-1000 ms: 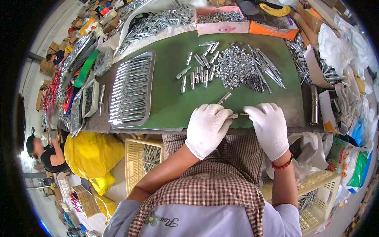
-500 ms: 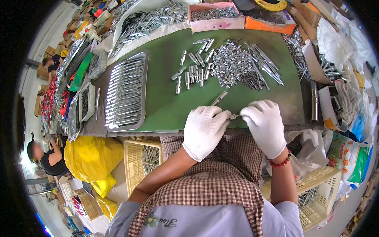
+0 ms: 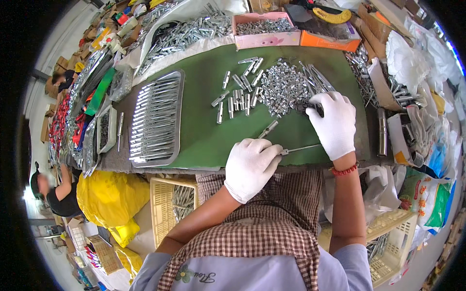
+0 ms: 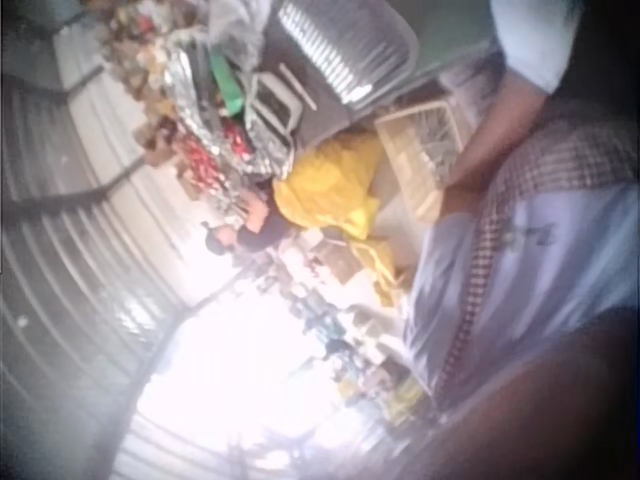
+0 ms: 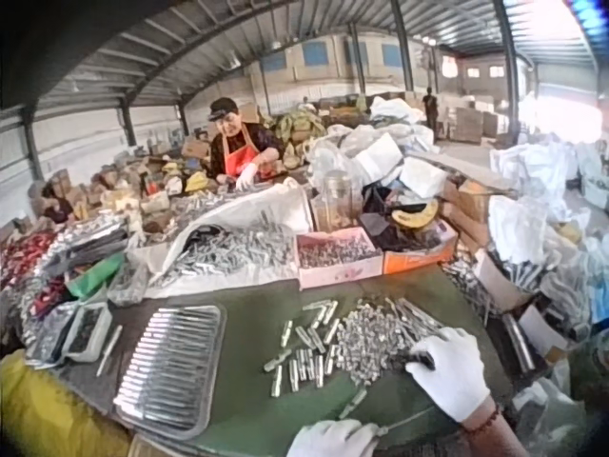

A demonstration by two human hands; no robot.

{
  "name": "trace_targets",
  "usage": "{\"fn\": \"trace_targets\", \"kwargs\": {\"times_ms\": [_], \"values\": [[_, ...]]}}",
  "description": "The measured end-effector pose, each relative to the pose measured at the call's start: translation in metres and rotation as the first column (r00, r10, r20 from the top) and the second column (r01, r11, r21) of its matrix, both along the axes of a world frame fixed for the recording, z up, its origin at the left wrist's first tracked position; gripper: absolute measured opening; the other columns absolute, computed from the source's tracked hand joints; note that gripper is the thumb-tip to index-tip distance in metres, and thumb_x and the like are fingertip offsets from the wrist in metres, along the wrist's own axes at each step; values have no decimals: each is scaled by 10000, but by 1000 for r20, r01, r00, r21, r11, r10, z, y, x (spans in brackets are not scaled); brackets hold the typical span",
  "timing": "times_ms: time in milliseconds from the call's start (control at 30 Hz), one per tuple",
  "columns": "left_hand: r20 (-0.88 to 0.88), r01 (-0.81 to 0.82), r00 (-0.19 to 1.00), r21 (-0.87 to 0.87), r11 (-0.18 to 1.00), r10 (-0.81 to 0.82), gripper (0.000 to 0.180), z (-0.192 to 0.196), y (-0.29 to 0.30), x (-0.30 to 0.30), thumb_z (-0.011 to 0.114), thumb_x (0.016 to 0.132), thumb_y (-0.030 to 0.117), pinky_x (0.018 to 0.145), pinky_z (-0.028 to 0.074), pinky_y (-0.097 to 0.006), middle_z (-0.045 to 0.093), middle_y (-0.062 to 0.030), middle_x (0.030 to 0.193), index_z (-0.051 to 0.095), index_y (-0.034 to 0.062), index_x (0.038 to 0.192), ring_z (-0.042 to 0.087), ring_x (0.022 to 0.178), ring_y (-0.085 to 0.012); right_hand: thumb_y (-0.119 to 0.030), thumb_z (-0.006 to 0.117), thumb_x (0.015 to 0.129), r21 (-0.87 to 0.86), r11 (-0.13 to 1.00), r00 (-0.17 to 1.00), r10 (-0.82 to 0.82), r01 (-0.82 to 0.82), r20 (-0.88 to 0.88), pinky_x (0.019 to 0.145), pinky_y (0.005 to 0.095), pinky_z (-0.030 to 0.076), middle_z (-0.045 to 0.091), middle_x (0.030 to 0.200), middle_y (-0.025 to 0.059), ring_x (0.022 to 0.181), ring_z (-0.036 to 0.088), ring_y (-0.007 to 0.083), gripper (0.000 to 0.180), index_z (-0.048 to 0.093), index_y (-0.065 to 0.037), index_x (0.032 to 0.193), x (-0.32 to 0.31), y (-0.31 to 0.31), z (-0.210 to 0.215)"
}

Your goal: Assembling small metal hardware components at a workbench.

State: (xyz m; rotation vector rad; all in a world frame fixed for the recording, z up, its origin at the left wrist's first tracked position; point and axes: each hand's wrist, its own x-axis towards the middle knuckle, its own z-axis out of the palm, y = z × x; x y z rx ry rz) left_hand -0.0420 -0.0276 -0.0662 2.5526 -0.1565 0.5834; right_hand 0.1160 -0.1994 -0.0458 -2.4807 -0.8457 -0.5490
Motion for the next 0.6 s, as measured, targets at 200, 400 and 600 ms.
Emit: {"fn": "trace_targets", "kwargs": {"times_ms": [200, 400, 600], "values": [[33, -9, 999, -3, 1000, 9, 171, -3, -2, -3, 750, 792, 161, 711, 502, -414, 626, -10, 876, 718, 146, 959, 631, 799, -261, -148, 755, 777, -80, 997, 1000, 22, -20, 14, 811, 452, 493, 689, 938, 57, 916, 646, 314, 67, 732, -141, 840, 11, 13, -4], [15, 2, 1000, 21, 1000, -2, 193, -4, -1, 2, 757, 785, 182, 705, 499, -407, 625, -10, 890, 725, 148, 972, 626, 810, -253, -120, 743, 780, 71, 989, 992, 128, -129, 20, 863, 449, 477, 677, 954, 46, 953, 630, 307, 62, 702, -130, 825, -8, 11, 7], [124, -9, 992, 0, 1000, 9, 159, 3, 8, 3, 732, 797, 168, 689, 495, -418, 609, -40, 861, 694, 125, 945, 622, 790, -270, -82, 757, 751, 192, 927, 935, 343, -322, -91, 883, 428, 465, 665, 986, 63, 971, 621, 296, 121, 682, -111, 842, -61, 13, 19]]}}
